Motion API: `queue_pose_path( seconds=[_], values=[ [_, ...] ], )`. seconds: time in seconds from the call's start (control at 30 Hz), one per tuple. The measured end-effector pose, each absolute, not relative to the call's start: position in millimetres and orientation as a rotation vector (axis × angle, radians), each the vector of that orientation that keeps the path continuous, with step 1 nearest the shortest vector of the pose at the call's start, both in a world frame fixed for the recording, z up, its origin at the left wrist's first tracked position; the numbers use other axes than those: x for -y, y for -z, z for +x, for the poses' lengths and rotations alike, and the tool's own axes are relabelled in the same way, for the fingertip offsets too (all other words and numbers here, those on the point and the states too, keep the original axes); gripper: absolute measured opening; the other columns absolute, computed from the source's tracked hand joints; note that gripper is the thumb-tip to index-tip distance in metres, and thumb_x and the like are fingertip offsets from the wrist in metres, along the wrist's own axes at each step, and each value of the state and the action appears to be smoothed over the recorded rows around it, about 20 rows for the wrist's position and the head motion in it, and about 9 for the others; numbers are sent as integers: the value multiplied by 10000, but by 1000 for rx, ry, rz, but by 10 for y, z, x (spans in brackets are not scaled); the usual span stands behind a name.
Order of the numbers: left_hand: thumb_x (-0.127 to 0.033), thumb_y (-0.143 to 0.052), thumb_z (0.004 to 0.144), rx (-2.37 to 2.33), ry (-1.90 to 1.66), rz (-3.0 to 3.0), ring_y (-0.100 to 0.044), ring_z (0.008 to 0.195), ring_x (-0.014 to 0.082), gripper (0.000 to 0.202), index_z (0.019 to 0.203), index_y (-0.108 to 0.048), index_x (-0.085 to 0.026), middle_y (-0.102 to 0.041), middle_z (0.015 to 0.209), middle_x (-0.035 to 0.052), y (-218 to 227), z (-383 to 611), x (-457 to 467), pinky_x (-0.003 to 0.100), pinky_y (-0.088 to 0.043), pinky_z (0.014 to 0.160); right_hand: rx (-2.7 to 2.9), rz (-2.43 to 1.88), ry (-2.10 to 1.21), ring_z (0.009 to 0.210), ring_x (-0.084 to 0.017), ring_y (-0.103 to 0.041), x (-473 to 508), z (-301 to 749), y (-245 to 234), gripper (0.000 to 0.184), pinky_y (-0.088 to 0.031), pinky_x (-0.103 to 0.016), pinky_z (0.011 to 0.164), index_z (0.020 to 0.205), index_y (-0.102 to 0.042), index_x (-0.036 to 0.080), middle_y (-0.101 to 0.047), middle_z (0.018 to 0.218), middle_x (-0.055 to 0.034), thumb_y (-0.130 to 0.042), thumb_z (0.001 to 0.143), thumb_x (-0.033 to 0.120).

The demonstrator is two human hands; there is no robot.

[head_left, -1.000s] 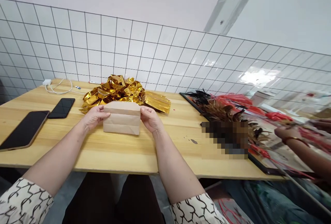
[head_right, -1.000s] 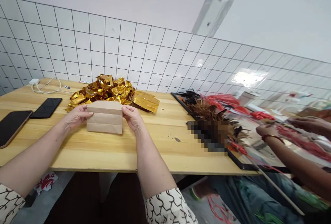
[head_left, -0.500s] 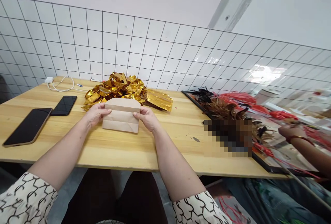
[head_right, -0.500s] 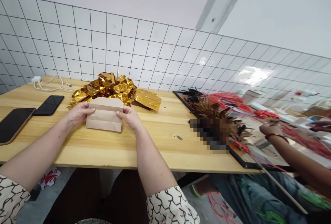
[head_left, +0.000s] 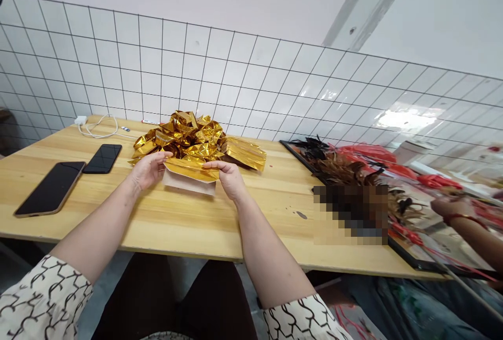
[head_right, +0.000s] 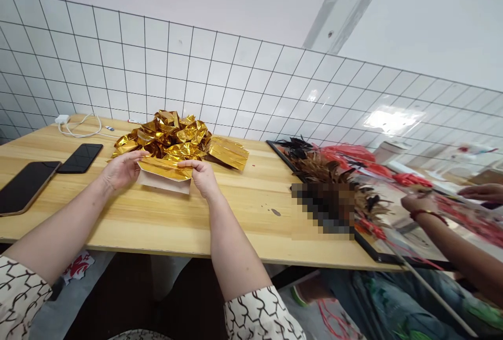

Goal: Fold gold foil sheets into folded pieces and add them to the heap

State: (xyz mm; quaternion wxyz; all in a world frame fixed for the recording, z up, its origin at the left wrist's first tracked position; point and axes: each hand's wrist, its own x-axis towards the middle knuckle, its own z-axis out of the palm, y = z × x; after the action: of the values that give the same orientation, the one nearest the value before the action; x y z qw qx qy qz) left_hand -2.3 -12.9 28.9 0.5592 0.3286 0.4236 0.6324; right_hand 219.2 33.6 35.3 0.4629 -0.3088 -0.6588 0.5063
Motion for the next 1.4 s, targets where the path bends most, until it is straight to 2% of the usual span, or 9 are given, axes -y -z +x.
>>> queue_pose_path(
  seconds=[0.07,0.13,0.3,0.43,0.6,0.8,1.03,1.2,1.4],
  values=[
    [-361,-628,706,-1000,-1477,739,-607,603,144,202,762,-664,-169,-661,656,27,-297,-30,129,244,-458,550,1675,-766,-1173,898,-189,-648,-338,2191,-352,303,-464,-375,918,730,-742,237,-733,811,5,-495,576,154],
    [-395,-675,697,-1002,-1446,752,-627,627,160,240,756,-647,-164,-670,663,39,-284,-22,128,257,-478,571,1730,-776,-1130,926,-188,-644,-333,2189,-355,354,-454,-376,941,740,-742,242,-735,837,10,-456,559,138],
    [-161,-820,463,-996,-1342,902,-643,643,163,292,704,-659,-129,-690,661,33,-193,2,102,271,-504,654,1784,-720,-1354,954,-203,-636,-277,2223,-407,356,-453,-367,929,819,-744,236,-731,915,-3,-528,550,148],
    [-151,-826,415,-998,-1354,940,-638,620,150,353,736,-686,-117,-699,674,33,-151,-10,81,267,-500,647,1653,-573,-1621,929,-202,-633,-254,2276,-461,352,-467,-350,868,898,-735,223,-722,967,-38,-659,554,233],
    [-177,-840,399,-993,-1255,1006,-633,597,149,343,697,-682,-115,-680,618,25,-175,34,130,270,-497,652,1628,-721,-1591,689,-123,-603,-252,2231,-431,280,-464,-274,710,823,-729,204,-703,751,-10,-769,580,336],
    [-184,-848,437,-966,-1094,1129,-638,612,159,321,704,-685,-114,-700,665,50,-235,120,220,279,-490,652,1796,-869,-1619,560,-92,-542,-186,2089,-330,251,-421,-235,578,637,-684,161,-653,608,18,-817,483,309],
    [-271,-886,407,-960,-1262,1074,-609,582,124,494,824,-664,-128,-696,692,20,-215,96,163,238,-449,586,1687,-950,-1530,394,-40,-358,-193,2039,-320,207,-255,-191,417,523,-538,174,-492,426,74,-730,530,253],
    [-340,-887,411,-988,-1291,1066,-598,599,131,572,884,-649,-125,-686,698,23,-188,60,128,251,-443,587,1498,-983,-1440,357,-42,-341,-253,2032,-327,187,-215,-191,377,518,-504,188,-490,403,68,-669,552,270],
    [-282,-866,422,-1014,-1253,1138,-575,610,121,479,828,-667,-125,-677,743,23,-196,81,142,238,-424,566,1463,-1031,-1518,369,-44,-394,-253,2021,-308,224,-231,-180,361,481,-526,169,-536,428,30,-688,549,307]
  ],
)
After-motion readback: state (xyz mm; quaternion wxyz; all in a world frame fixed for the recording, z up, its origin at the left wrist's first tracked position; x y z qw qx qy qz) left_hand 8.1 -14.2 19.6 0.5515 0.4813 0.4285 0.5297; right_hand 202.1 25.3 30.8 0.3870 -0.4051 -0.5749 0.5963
